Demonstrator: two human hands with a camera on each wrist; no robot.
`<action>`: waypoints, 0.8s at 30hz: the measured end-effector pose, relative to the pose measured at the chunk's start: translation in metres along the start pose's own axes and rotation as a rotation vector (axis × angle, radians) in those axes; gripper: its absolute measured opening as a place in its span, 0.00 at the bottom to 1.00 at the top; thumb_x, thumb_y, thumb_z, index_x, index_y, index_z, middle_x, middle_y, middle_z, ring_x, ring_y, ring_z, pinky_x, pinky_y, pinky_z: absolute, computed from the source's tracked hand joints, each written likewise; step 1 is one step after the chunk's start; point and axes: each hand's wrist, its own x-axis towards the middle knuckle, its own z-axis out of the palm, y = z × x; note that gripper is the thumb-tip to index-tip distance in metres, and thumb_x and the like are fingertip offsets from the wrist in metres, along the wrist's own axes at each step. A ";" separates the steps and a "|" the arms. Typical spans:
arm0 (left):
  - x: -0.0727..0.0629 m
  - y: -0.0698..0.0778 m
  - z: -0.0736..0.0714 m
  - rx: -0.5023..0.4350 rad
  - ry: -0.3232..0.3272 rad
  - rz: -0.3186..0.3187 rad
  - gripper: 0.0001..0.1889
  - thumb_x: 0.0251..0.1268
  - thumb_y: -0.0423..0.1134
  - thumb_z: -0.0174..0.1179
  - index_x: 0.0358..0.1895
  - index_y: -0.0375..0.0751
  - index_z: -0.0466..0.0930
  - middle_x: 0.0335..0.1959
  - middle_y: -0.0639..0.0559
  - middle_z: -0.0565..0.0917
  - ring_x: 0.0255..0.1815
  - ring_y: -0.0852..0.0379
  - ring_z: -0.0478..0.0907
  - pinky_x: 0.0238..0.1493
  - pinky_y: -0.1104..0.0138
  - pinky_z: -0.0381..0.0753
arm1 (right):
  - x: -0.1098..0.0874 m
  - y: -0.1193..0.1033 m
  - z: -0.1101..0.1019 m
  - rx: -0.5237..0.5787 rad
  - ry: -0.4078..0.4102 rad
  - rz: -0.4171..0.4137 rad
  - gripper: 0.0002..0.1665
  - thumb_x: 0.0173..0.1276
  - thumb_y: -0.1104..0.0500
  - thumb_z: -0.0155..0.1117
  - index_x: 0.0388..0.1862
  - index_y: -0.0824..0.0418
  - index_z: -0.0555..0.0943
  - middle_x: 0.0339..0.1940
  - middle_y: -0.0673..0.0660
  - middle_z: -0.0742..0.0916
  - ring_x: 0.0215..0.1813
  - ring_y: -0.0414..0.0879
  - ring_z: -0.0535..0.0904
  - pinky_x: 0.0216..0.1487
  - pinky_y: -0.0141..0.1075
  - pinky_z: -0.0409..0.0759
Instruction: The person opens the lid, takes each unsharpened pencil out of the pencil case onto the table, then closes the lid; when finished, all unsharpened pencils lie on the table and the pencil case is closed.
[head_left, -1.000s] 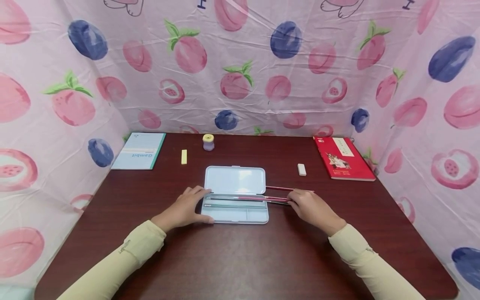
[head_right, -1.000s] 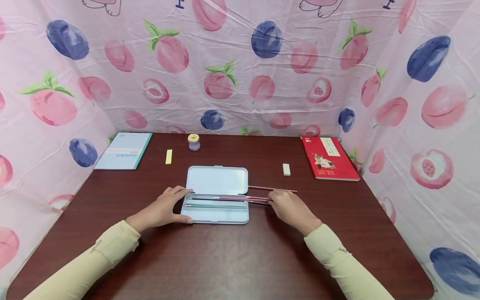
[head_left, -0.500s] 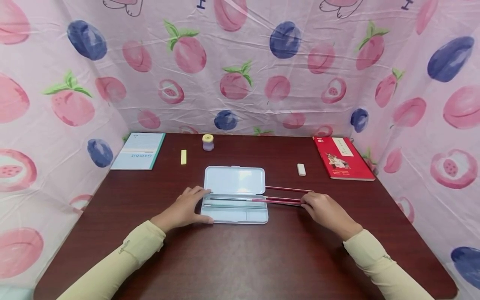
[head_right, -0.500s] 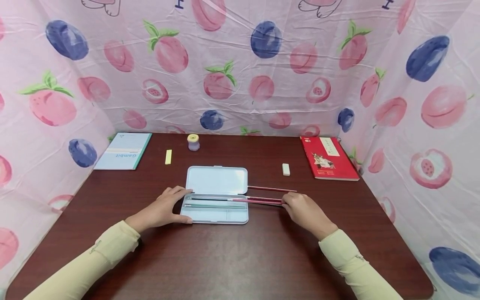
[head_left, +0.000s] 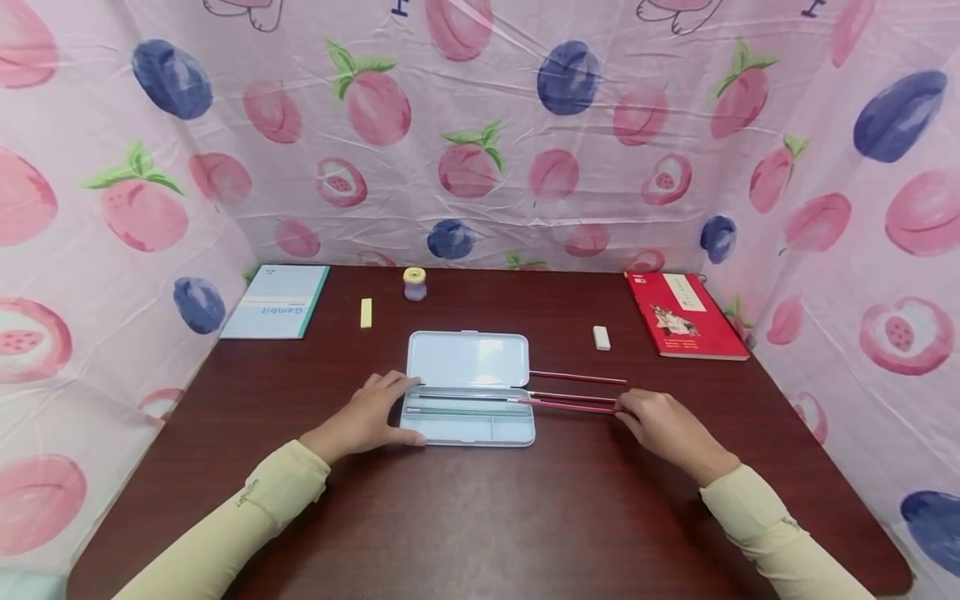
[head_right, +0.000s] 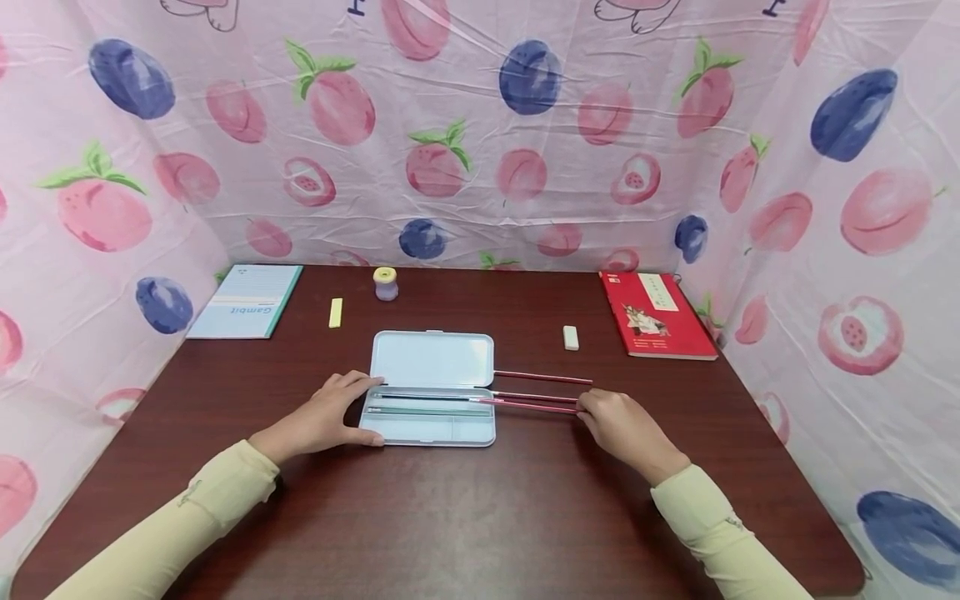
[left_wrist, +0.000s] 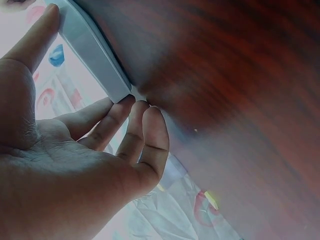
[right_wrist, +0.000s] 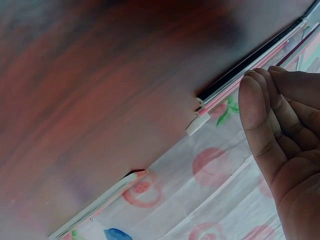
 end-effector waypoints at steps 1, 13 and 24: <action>0.000 0.000 0.000 0.001 0.001 0.002 0.52 0.54 0.61 0.81 0.80 0.42 0.69 0.71 0.43 0.77 0.70 0.41 0.69 0.71 0.40 0.73 | 0.000 0.001 0.000 -0.002 0.001 -0.001 0.12 0.61 0.66 0.82 0.42 0.59 0.89 0.35 0.51 0.90 0.36 0.43 0.86 0.45 0.46 0.90; 0.000 0.000 0.000 -0.001 0.002 0.002 0.52 0.54 0.61 0.80 0.80 0.43 0.69 0.71 0.43 0.77 0.70 0.41 0.69 0.71 0.41 0.73 | -0.009 0.013 -0.001 -0.009 -0.015 0.059 0.12 0.60 0.66 0.82 0.41 0.60 0.89 0.35 0.51 0.90 0.37 0.44 0.87 0.46 0.48 0.91; 0.000 0.000 0.000 0.002 0.002 0.000 0.52 0.54 0.61 0.81 0.80 0.43 0.69 0.71 0.43 0.76 0.70 0.41 0.69 0.71 0.41 0.73 | -0.016 0.016 -0.004 0.013 -0.031 0.057 0.10 0.60 0.66 0.82 0.39 0.59 0.89 0.33 0.50 0.90 0.36 0.42 0.85 0.45 0.48 0.90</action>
